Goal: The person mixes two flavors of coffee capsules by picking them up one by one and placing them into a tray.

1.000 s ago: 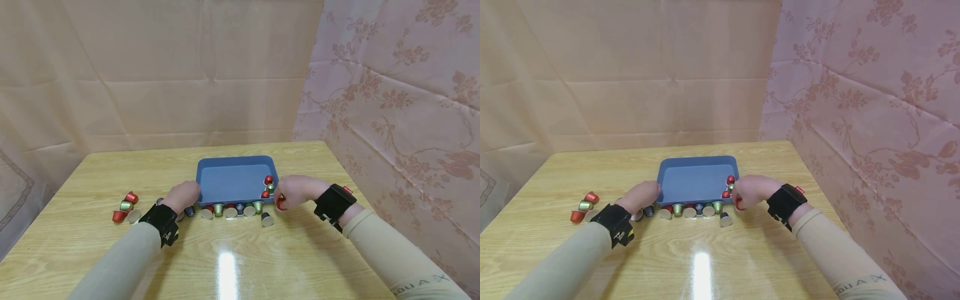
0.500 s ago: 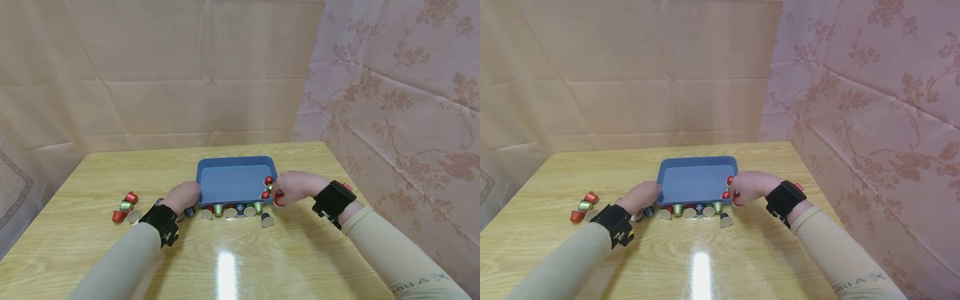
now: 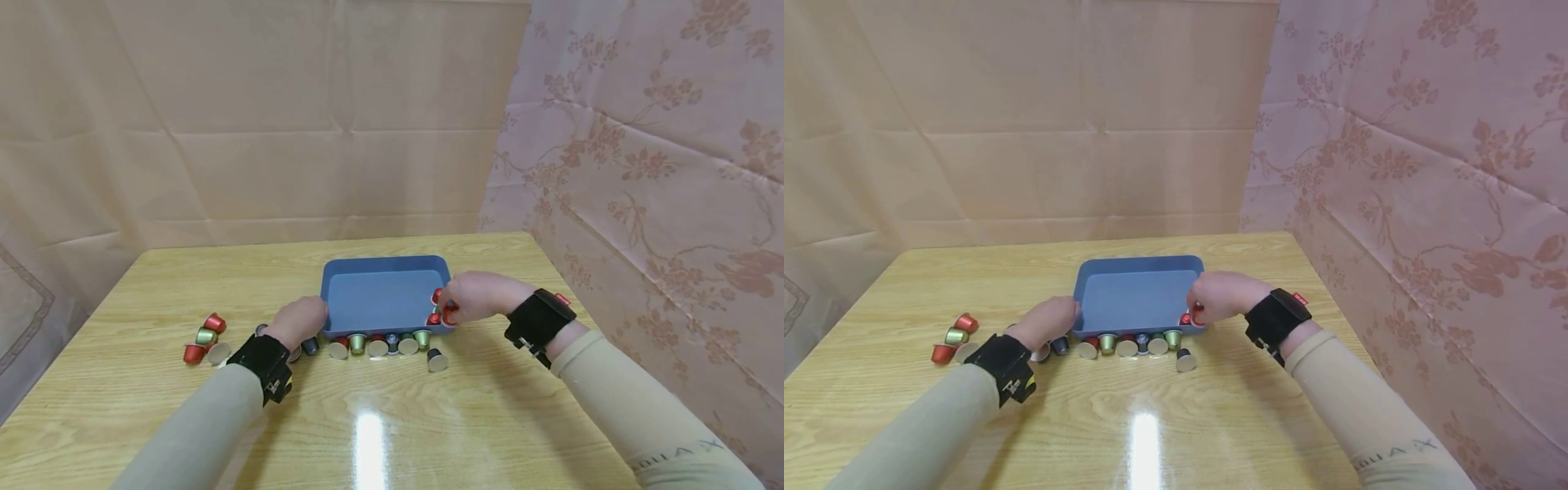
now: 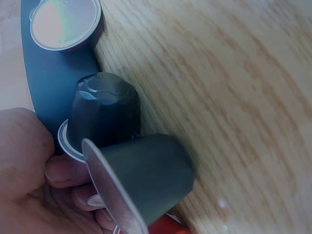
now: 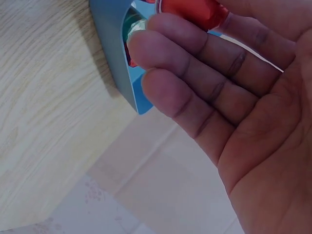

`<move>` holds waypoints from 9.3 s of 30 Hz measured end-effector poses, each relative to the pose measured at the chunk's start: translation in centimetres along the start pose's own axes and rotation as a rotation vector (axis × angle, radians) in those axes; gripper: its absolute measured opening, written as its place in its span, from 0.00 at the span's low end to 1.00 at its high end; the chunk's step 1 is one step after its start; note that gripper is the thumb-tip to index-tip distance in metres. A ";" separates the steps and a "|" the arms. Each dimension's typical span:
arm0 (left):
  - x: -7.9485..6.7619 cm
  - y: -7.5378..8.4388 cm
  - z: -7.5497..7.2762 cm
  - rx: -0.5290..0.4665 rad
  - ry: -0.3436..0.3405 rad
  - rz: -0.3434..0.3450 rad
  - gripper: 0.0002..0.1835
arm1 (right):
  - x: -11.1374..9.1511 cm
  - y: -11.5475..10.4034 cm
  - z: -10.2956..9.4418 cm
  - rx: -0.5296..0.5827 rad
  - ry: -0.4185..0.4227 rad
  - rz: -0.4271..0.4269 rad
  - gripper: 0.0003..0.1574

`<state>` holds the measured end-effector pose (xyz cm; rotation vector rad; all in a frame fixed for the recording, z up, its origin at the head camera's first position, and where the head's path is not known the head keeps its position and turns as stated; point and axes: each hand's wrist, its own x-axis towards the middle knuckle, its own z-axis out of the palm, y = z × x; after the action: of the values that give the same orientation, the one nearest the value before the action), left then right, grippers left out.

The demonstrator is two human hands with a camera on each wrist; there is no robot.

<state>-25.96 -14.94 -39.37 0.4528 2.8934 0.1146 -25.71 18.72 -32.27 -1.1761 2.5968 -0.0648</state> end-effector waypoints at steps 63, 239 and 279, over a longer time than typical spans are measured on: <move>-0.3 0.1 -0.2 0.056 0.014 0.066 0.12 | 6.0 2.1 2.0 -0.101 0.041 0.158 0.07; -0.5 -0.1 0.1 0.158 0.024 0.128 0.12 | 3.6 -1.7 0.7 -0.013 0.246 -0.111 0.08; -0.4 -0.1 0.0 0.024 0.013 0.062 0.11 | 5.8 0.0 3.9 -0.125 0.204 -0.052 0.12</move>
<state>-25.62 -15.15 -39.27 0.5484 2.8973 0.0934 -28.23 14.75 -37.38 -1.3447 2.7818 -0.0350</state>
